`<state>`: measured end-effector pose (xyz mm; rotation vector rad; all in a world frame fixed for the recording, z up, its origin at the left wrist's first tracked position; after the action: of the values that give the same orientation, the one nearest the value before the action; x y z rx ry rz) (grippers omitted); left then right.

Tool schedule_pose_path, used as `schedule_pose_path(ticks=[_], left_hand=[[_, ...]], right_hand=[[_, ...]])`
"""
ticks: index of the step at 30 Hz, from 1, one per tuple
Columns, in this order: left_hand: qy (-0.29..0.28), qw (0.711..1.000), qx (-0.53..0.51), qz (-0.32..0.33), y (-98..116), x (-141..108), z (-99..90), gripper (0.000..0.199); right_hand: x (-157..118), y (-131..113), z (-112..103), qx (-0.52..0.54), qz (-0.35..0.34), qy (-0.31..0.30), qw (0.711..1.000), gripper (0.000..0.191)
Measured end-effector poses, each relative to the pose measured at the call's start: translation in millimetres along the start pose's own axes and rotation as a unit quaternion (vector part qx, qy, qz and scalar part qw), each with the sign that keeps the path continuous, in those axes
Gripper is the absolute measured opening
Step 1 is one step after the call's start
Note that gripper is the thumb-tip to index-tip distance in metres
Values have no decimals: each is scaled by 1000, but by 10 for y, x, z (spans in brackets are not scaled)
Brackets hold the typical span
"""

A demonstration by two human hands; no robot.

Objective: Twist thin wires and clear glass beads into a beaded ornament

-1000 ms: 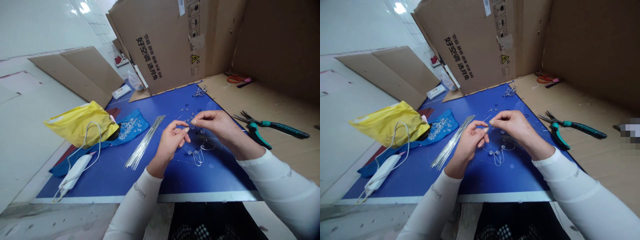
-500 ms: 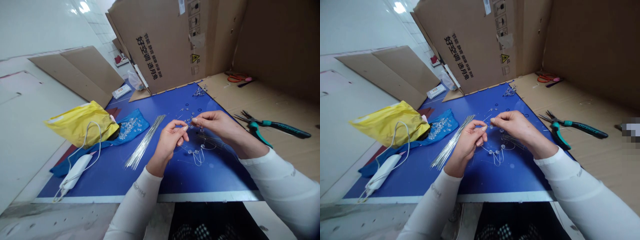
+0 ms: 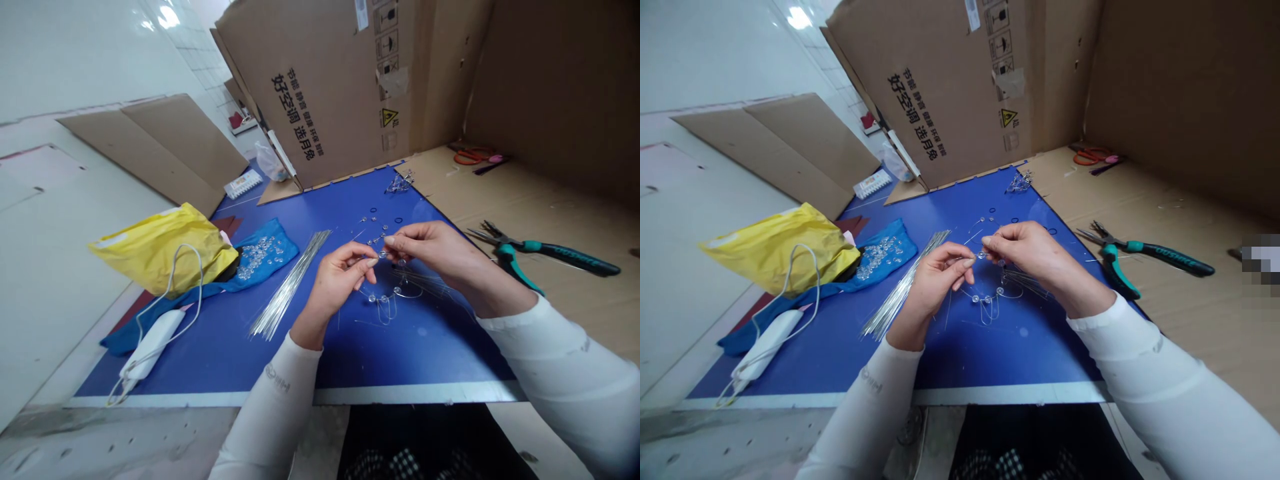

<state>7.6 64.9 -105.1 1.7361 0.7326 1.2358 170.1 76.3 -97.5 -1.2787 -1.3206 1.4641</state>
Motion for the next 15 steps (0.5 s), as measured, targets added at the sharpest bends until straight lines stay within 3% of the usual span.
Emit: schedule_pose_path(ticks=[7,15], left_hand=[[-30,995,73,61,64,21,-37,9],[-39,992,95,79,118,24,-19,6]], right_hand=[[-3,12,-4,-11,3,7,1000,35],[-10,-8,-10,-29,-9,19,999,37]])
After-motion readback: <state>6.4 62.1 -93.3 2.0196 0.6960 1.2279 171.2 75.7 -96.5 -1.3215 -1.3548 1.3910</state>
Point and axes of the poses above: each hand's wrist, its own x-axis towards the middle knuckle, its own z-axis out of the palm, y = z × x, the point moved 6 cm from there along x, towards the middle knuckle, and after that the axes turned 15 degrees about z, right-handed, at the moved point
